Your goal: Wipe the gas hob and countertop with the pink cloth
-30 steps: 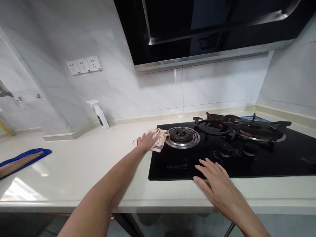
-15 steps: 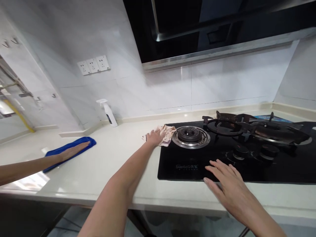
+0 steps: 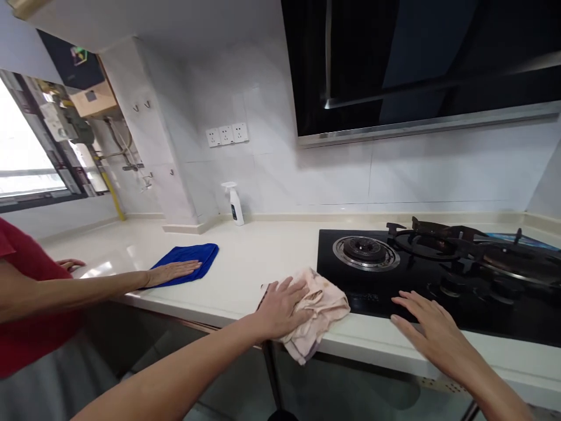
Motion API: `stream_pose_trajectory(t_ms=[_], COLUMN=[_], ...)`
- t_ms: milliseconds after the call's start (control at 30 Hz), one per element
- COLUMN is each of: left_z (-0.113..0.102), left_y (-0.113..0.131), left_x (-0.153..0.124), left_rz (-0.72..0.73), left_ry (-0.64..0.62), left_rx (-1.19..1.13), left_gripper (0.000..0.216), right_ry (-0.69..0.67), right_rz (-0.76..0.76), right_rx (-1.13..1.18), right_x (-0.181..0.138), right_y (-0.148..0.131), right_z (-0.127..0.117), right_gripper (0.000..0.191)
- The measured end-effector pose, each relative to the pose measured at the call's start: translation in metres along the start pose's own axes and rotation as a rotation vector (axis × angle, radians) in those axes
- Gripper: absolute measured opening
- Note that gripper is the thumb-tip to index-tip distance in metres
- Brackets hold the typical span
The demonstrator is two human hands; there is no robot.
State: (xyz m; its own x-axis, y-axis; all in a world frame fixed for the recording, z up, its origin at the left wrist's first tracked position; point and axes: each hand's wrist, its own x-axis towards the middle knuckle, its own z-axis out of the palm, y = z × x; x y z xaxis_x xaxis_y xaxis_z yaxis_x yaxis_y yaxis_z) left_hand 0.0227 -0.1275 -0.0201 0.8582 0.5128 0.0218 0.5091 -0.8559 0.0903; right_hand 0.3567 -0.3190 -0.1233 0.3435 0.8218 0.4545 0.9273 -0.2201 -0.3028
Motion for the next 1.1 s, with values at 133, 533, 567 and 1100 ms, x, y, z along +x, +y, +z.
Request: stream_pose_trajectory(t_ms=[133,533,567,1100], left_z=[-0.001,0.002,0.002,-0.02], left_y=[-0.013,-0.05,-0.055,-0.19], left_x=[0.001,0.172,0.184,0.134], left_rz=[0.035,-0.146,-0.169,-0.665], left_ry=[-0.005,-0.003,-0.002,0.088], left_rx=[0.014,0.059,0.054,0.035], left_gripper=[0.06,0.062,0.064,0.068], right_ry=[-0.004,0.026,0.014,-0.015], right_rz=[-0.018,-0.092,-0.096,-0.063], right_rx=[-0.023,-0.021,-0.012,-0.004], right_x=[-0.001,-0.012,-0.013,-0.011], right_y=[0.001,0.02,0.025,0.035], right_z=[0.0,0.007,0.006,-0.002], right_gripper=[0.065,0.061,0.06,0.055])
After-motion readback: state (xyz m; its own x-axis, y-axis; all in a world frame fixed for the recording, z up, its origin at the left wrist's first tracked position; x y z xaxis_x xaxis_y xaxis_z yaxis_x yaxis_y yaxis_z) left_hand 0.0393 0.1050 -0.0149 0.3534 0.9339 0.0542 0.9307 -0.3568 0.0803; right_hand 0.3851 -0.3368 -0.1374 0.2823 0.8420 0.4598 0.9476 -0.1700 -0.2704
